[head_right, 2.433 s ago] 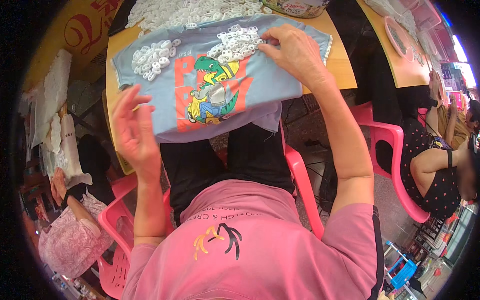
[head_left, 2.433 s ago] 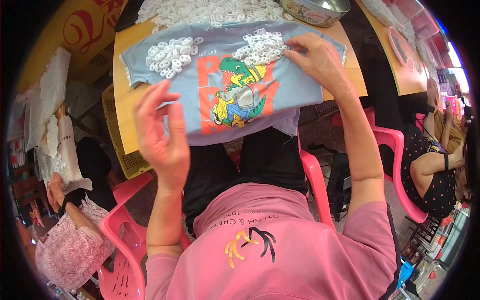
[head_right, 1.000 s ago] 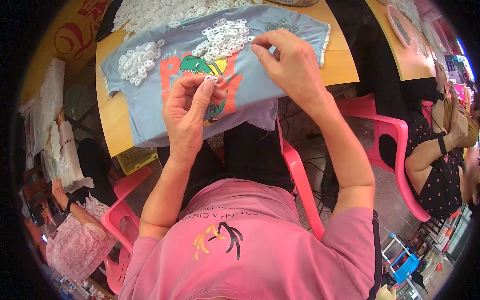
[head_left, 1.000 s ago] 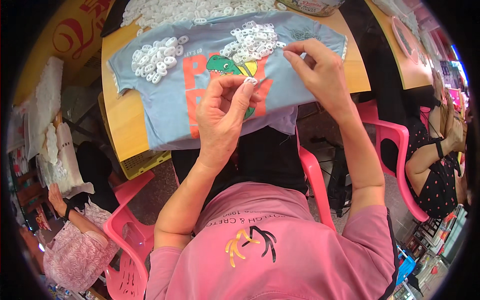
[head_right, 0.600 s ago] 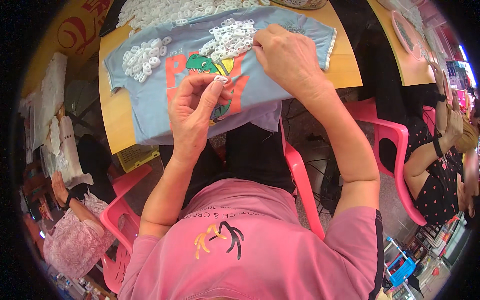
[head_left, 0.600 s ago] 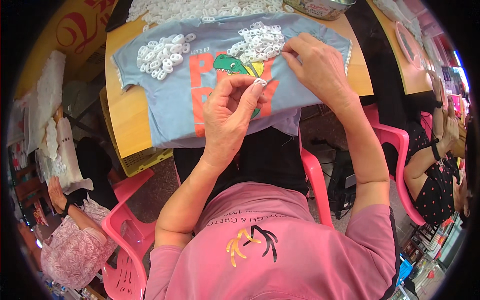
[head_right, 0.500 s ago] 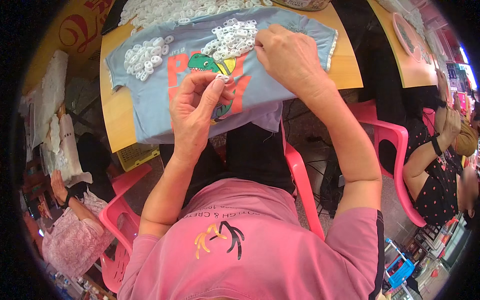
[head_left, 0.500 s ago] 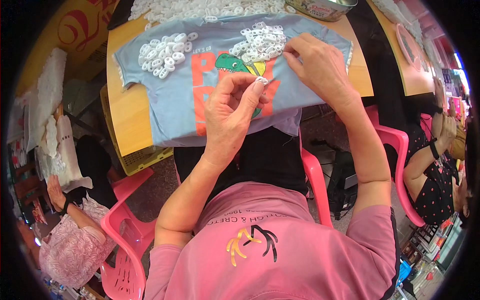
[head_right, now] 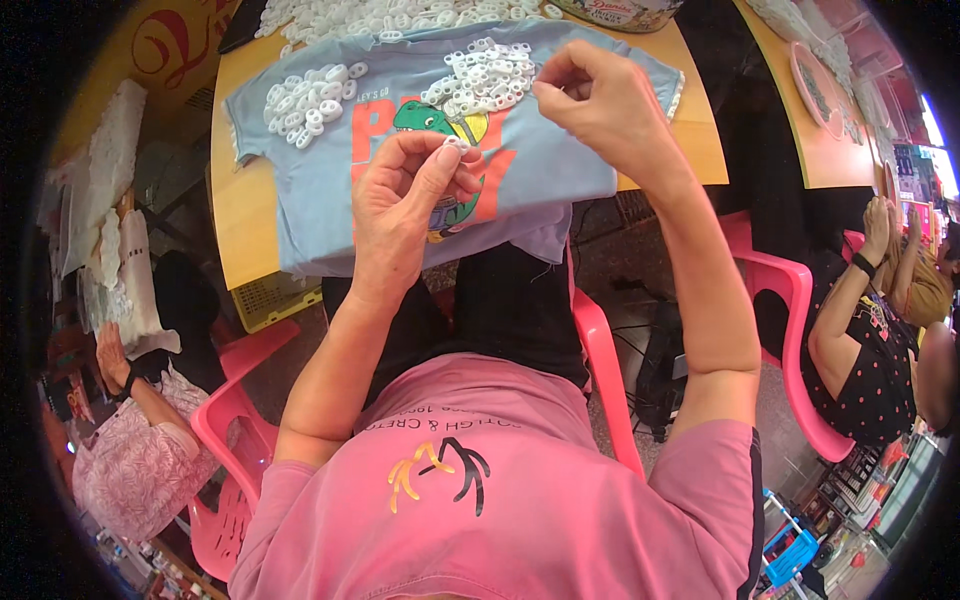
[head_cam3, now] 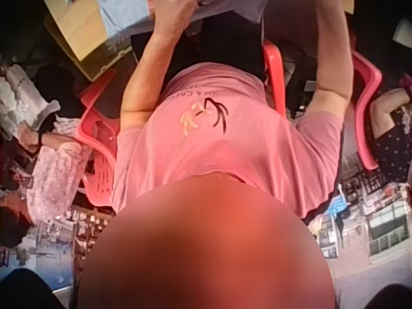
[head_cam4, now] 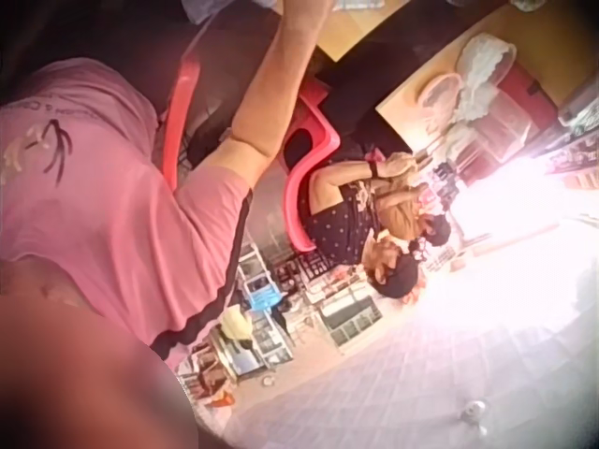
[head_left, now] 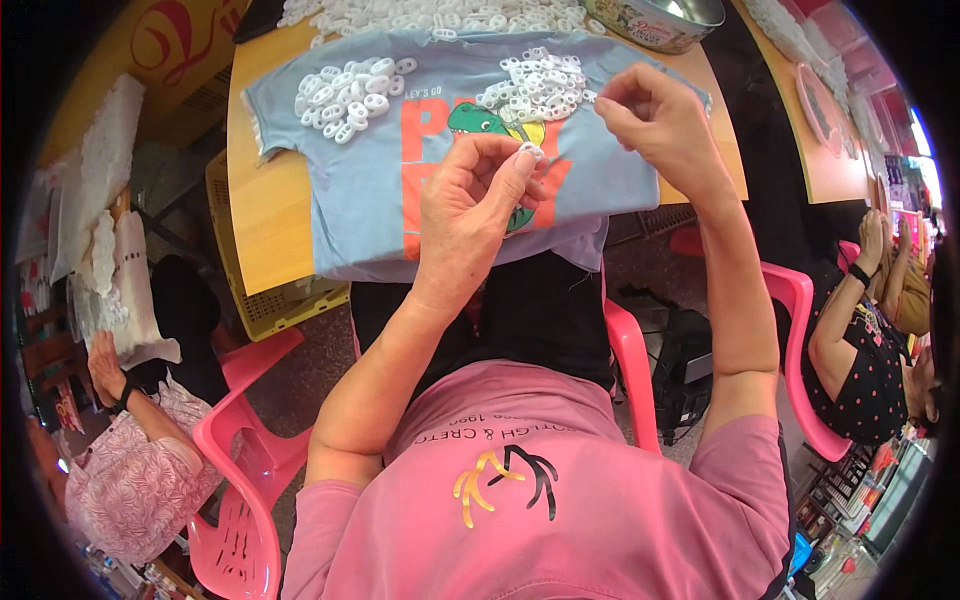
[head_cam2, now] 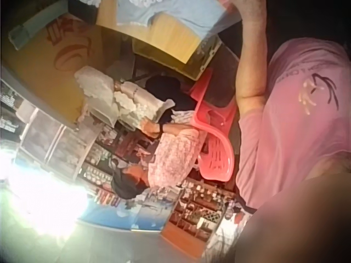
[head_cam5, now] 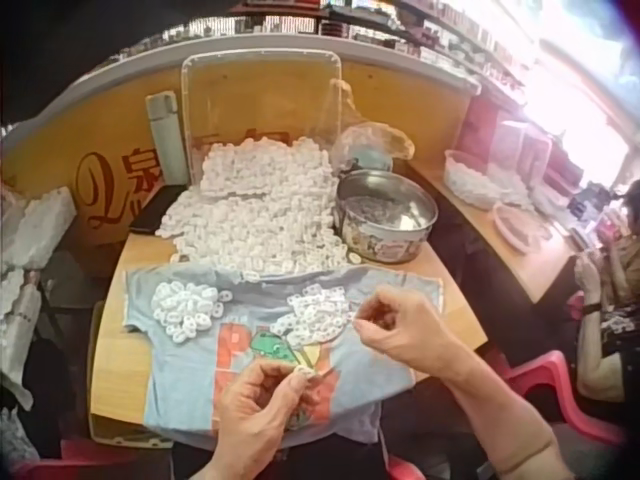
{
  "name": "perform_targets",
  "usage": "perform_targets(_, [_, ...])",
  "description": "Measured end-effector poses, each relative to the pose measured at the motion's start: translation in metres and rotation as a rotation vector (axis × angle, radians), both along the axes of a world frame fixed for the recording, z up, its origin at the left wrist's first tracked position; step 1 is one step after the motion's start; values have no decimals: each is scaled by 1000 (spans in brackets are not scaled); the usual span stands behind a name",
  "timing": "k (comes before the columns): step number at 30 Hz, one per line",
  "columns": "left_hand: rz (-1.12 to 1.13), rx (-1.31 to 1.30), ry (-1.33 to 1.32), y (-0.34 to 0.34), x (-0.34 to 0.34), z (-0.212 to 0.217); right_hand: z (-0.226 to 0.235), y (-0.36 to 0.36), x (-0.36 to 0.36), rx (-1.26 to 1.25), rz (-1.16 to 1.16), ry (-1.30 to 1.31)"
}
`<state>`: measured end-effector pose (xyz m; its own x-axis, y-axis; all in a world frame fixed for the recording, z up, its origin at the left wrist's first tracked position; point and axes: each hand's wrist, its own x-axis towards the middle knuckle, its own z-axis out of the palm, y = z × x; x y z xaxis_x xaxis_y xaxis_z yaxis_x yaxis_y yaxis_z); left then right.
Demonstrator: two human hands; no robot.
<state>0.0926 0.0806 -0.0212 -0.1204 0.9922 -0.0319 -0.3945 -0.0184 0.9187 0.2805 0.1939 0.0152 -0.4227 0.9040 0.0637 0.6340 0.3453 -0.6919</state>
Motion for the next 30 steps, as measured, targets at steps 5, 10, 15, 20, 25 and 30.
perform_targets(5, [-24, -15, -3, 0, -2, 1, -7, -28, -9, -342, 53, 595])
perform_targets(10, [-40, -17, -26, 1, -2, 0, -13, -45, -24, -448, 49, 795])
perform_targets(15, [-45, -1, -3, 1, -4, -2, -20, -52, -31, -543, -24, 819])
perform_targets(20, [-39, -3, 24, 0, -3, -1, -24, -55, -34, -549, -18, 847])
perform_targets(25, [-33, 12, 57, 0, -3, -3, -26, -56, -36, -514, -5, 811])
perform_targets(30, [-25, 17, 38, 0, -2, -3, -24, -56, -35, -493, 7, 767])
